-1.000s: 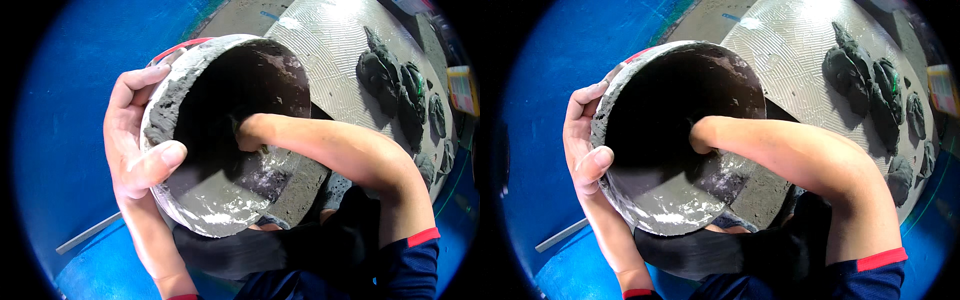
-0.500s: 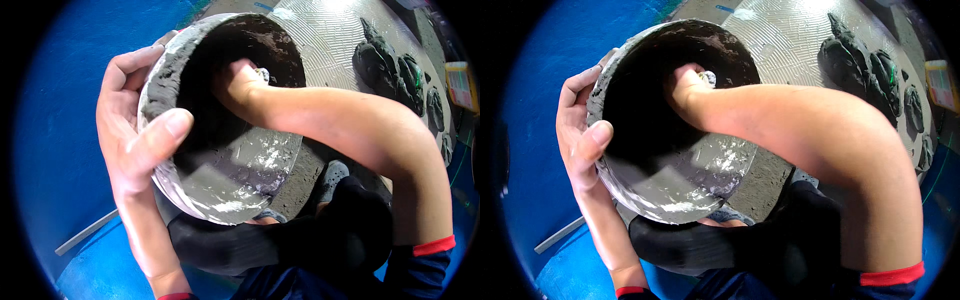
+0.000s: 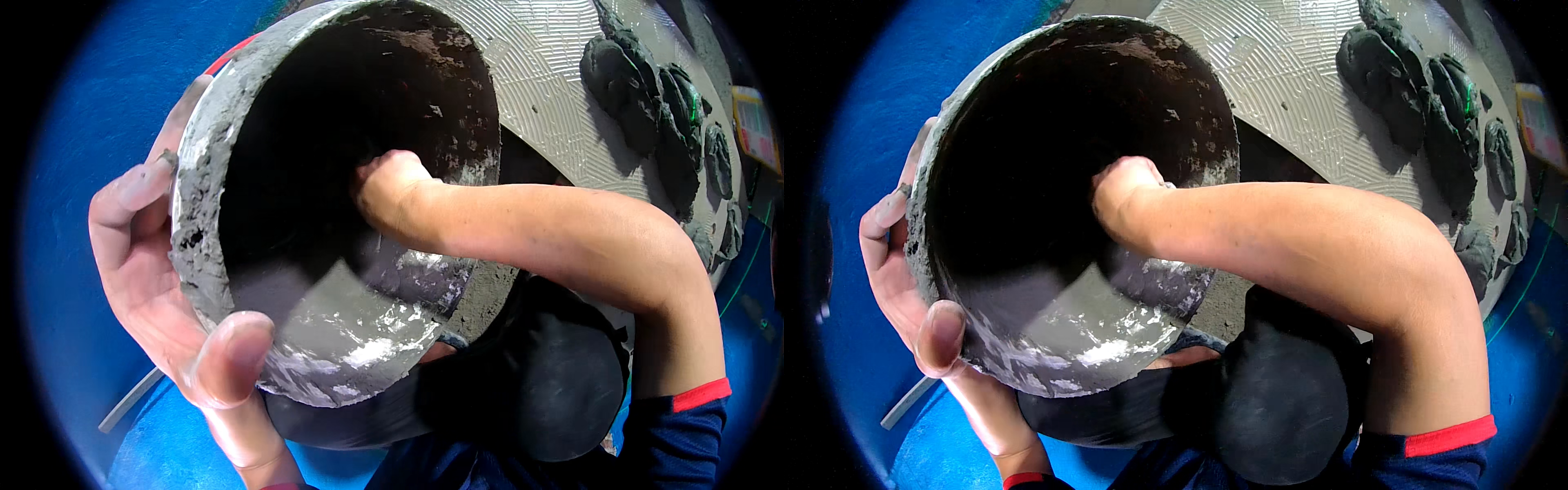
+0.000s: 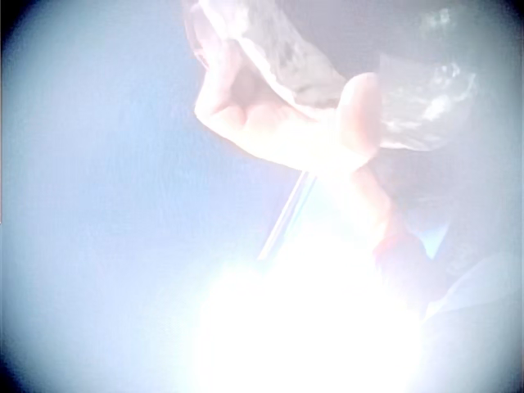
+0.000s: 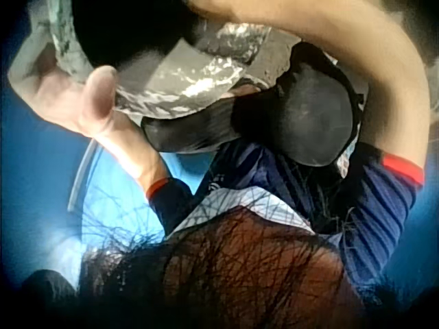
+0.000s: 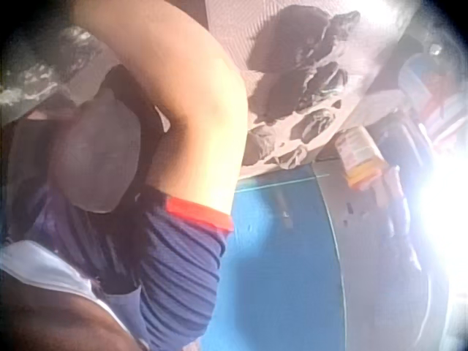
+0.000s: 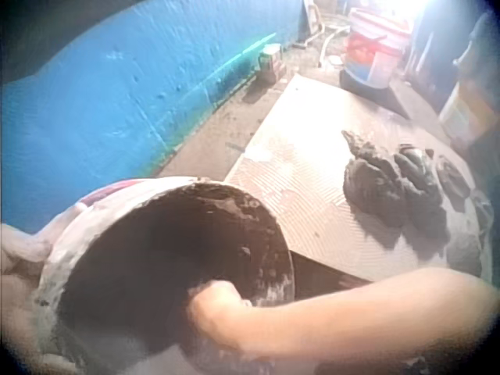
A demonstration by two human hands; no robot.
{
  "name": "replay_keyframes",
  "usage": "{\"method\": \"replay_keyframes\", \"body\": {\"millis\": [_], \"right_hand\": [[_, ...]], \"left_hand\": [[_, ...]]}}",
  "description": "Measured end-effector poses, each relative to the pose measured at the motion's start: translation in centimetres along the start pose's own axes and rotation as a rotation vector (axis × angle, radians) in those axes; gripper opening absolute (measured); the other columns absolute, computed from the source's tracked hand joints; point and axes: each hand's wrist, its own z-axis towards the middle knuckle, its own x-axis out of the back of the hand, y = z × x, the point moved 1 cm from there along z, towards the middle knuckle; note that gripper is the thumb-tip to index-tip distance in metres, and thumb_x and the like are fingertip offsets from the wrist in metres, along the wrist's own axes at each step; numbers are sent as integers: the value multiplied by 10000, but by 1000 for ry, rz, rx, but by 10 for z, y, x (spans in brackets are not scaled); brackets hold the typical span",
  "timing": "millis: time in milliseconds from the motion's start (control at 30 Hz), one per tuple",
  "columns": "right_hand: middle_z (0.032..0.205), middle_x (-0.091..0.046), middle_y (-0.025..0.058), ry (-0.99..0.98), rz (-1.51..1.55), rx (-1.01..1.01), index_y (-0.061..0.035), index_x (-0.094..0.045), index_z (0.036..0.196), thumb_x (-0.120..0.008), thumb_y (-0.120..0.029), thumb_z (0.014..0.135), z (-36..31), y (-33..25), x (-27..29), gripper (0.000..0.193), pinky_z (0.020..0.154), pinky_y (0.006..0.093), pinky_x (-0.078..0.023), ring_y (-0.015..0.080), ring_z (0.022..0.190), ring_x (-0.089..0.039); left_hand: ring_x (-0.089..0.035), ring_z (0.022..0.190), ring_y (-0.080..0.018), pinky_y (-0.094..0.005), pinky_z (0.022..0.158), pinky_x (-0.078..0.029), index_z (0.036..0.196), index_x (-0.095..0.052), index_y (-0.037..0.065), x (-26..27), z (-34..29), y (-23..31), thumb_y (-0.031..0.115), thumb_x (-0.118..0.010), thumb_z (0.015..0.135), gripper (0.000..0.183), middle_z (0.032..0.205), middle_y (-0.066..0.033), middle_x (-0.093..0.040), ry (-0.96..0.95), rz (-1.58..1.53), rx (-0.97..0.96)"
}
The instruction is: The person scoops gray adhesive from a bucket using a trowel and spreads it onto a large tile placed on the floor. They continue to apply and smooth the adhesive across the tile surface.
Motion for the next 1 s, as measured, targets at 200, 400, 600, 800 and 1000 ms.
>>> {"method": "replay_keyframes", "body": {"millis": [200,400,600,800,1000], "right_hand": [[1159,-710,25,50,121,45,-144,-749,1104,-739,-159,802,2,-3,-7,303,739,352,-590,211,1052,-686],[1154,-714,50,-54,236,48,-121,-743,1112,-713,-145,817,-4,-13,6,297,783,345,-579,225,1045,-693],[1160,-712,61,-70,214,134,-117,-741,1114,-721,-138,807,-15,-14,14,309,802,361,-578,241,1060,-690],[1009,-731,143,-116,427,180,-39,-749,983,-659,-104,768,-6,-23,-1,242,807,389,-576,287,991,-703],[975,-730,163,-52,581,223,-23,-746,957,-656,-107,765,-8,-33,-7,227,819,395,-572,297,978,-702]], "left_hand": [[-476,1274,-331,-439,1136,-312,1222,-435,42,6,-2,1,424,-834,620,817,1394,-298,-444,-60,9,-27],[-475,1260,-338,-438,1116,-317,1223,-445,23,51,7,-8,422,-814,640,798,1425,-329,-410,-197,120,-130],[-453,1290,-318,-443,1138,-298,1207,-432,86,27,-3,3,465,-863,600,835,1442,-278,-420,-66,88,-59],[-450,1315,-334,-450,1154,-311,1199,-444,105,26,-4,-4,426,-872,577,820,1447,-296,-410,-77,34,-41],[-453,1290,-337,-447,1142,-290,1246,-413,17,41,2,-19,417,-813,647,824,1460,-331,-372,-224,11,-110]]}}
